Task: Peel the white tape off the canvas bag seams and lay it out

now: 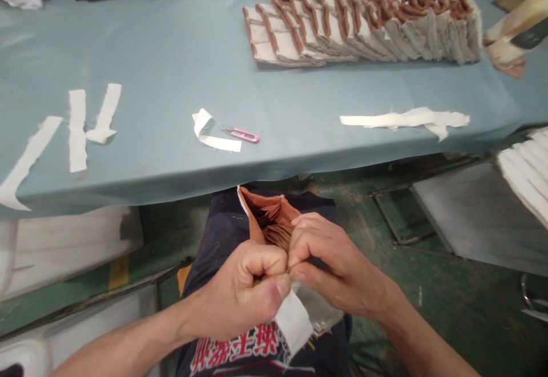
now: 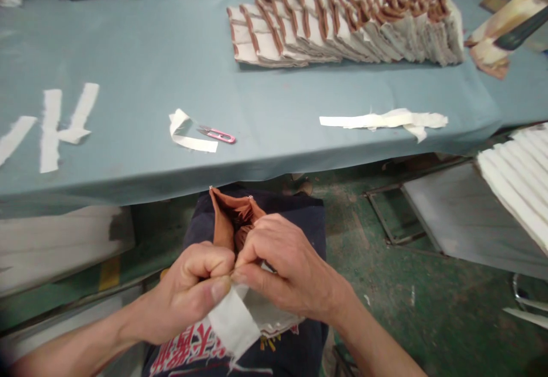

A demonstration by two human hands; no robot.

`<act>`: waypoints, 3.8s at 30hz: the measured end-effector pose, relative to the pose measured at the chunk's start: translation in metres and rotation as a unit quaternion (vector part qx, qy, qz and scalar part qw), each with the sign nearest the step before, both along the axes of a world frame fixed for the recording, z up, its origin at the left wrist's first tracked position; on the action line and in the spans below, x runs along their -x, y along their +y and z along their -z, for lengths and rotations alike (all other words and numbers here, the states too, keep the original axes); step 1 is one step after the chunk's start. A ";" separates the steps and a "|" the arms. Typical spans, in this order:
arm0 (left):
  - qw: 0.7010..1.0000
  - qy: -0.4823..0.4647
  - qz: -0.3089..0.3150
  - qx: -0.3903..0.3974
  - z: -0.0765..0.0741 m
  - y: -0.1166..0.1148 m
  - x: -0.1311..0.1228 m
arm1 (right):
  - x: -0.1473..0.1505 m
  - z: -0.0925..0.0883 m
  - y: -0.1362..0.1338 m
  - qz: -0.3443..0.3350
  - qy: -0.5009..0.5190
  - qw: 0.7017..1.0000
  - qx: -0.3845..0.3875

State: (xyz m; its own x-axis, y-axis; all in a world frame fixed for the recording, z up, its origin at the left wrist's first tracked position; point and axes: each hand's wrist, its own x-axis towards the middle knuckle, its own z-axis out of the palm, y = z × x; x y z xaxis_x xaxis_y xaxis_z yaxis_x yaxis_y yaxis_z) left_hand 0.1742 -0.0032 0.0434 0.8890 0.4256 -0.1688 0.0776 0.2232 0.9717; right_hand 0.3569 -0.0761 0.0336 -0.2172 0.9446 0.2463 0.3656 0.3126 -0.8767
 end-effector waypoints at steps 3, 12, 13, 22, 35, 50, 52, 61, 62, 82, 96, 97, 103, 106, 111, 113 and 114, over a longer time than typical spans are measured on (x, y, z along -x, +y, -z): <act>1.000 -0.004 -0.014 0.019 -0.001 -0.002 -0.005 | -0.004 0.003 0.000 0.021 0.020 1.000 -0.001; 0.995 -0.018 0.004 0.094 0.011 0.011 0.005 | -0.002 0.004 0.014 0.020 0.010 0.999 -0.031; 0.996 -0.010 -0.002 0.092 0.010 0.012 0.007 | -0.001 0.003 0.016 0.018 0.004 0.999 -0.034; 0.997 -0.027 -0.041 -0.057 -0.015 0.018 0.025 | -0.020 0.011 0.018 0.033 -0.076 0.995 -0.055; 0.847 -0.084 -0.001 -0.524 -0.011 0.074 0.029 | -0.033 -0.068 0.002 0.044 -0.193 0.977 -0.080; 0.763 -0.072 0.055 -0.640 -0.107 0.049 0.005 | -0.008 -0.092 -0.005 0.135 -0.167 0.968 -0.132; 0.760 -0.080 0.045 -0.644 -0.108 0.038 -0.001 | -0.001 -0.092 -0.006 0.144 -0.155 0.967 -0.140; 0.864 -0.120 0.033 -0.487 -0.100 0.040 -0.005 | -0.001 -0.097 -0.006 0.143 -0.117 0.980 -0.074; 0.883 -0.115 0.038 -0.454 -0.097 0.042 -0.005 | -0.002 -0.094 -0.003 0.143 -0.113 0.981 -0.060; 0.964 -0.067 0.112 -0.233 -0.087 0.066 -0.040 | -0.031 -0.091 0.006 0.111 -0.035 0.987 -0.109; 0.958 0.001 0.105 -0.266 -0.084 0.086 -0.065 | -0.056 -0.078 0.032 0.119 -0.002 0.993 -0.027; 0.959 0.012 0.101 -0.264 -0.082 0.088 -0.066 | -0.057 -0.077 0.033 0.121 -0.005 0.992 -0.024; 0.966 0.036 0.087 -0.241 -0.075 0.098 -0.070 | -0.059 -0.071 0.044 0.133 -0.024 0.991 -0.003; 0.970 0.024 0.091 -0.222 -0.073 0.103 -0.071 | -0.058 -0.068 0.048 0.142 -0.034 0.989 -0.013; 0.971 0.034 0.103 -0.214 -0.074 0.111 -0.066 | -0.054 -0.067 0.055 0.138 -0.031 0.990 -0.016; 0.971 0.032 0.122 -0.204 -0.073 0.115 -0.062 | -0.052 -0.068 0.058 0.132 -0.026 0.991 -0.008; 0.971 0.025 0.129 -0.201 -0.073 0.116 -0.060 | -0.051 -0.069 0.059 0.128 -0.024 0.991 -0.004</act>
